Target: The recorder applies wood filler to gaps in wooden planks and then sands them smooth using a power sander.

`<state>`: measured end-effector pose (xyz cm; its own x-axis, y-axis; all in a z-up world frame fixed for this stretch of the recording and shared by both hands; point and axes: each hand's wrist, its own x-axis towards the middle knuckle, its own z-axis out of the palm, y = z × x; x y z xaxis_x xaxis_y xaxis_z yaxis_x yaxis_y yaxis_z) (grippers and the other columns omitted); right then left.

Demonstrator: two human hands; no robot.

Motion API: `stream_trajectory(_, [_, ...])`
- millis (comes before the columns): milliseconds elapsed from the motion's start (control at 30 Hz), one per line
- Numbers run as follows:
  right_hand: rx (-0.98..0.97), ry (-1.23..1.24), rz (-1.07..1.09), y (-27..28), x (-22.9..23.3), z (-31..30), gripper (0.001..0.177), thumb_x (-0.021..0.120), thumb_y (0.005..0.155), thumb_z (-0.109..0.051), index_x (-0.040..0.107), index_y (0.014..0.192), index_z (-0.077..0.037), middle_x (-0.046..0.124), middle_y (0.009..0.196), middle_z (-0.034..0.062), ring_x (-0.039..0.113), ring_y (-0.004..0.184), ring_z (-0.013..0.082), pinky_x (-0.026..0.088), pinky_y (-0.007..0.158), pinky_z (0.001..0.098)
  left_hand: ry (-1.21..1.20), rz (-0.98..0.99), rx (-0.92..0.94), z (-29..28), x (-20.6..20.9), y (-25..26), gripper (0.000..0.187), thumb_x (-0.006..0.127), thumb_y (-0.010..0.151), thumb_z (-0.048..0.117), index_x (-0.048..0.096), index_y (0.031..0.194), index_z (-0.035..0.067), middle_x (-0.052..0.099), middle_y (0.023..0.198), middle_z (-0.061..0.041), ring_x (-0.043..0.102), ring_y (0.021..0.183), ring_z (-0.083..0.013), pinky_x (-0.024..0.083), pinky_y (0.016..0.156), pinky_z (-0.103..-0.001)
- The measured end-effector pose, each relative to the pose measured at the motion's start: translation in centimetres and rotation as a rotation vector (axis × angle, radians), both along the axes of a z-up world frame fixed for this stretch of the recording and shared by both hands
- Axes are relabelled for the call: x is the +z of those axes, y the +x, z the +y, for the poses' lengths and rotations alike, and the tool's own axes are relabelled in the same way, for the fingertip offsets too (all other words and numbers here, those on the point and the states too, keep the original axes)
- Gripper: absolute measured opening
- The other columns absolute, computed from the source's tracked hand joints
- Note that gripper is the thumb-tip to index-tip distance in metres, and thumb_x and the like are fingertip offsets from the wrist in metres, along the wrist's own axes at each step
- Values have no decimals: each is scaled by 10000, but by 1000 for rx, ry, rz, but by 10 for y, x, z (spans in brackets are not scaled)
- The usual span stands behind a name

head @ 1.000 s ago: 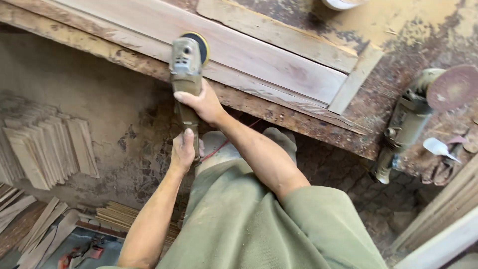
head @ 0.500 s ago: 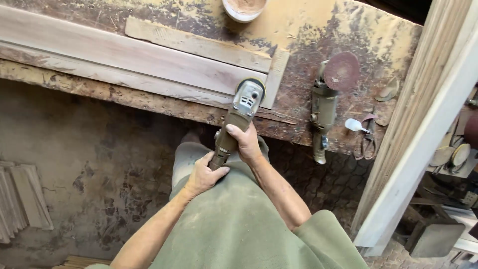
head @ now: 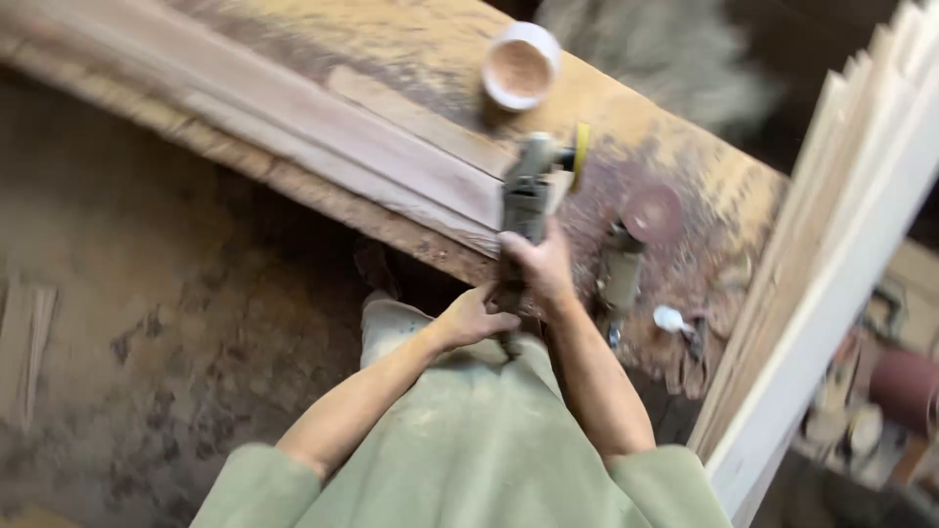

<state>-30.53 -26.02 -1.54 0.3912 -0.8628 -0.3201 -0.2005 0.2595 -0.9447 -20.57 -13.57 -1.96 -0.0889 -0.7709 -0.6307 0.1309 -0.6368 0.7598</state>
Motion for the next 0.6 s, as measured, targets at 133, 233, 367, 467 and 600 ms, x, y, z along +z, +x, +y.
stream_trajectory(133, [-76,-105,492,-44,-69,-40,848,919,774,-453,510,1413,-75,650,1257,246,623,1218,397,496,1032,543,24,-356,-88,45,-52,22,611,746,781,560,665,1190,114,747,1106,-200,663,1164,-418,514,1022,-532])
stream_trajectory(233, [-140,-58,802,-64,-99,-55,941,901,723,-589,466,1465,-207,641,1321,231,606,1256,392,470,1089,555,95,-446,26,90,-96,33,496,755,744,507,685,990,81,745,1003,-217,694,1067,-431,549,931,-520])
stream_trajectory(367, [-138,-241,1063,-53,-93,-39,874,822,806,-509,427,1439,-53,570,1331,288,581,1216,475,492,990,593,203,-510,101,143,-100,52,373,716,734,402,628,865,64,724,870,-158,680,857,-349,555,782,-448])
stream_trajectory(467, [-113,-288,1180,-45,-86,-39,922,778,833,-487,345,1470,20,475,1376,315,529,1221,503,480,958,609,245,-524,103,157,-80,69,335,654,767,315,639,931,24,714,856,-126,650,756,-294,561,747,-384])
stream_trajectory(600, [-59,-367,1099,-69,-113,-46,996,749,836,-441,266,1518,101,434,1413,395,464,1274,539,385,1078,577,227,-523,157,162,-78,96,299,615,814,292,626,947,24,706,851,-117,649,726,-251,583,725,-364])
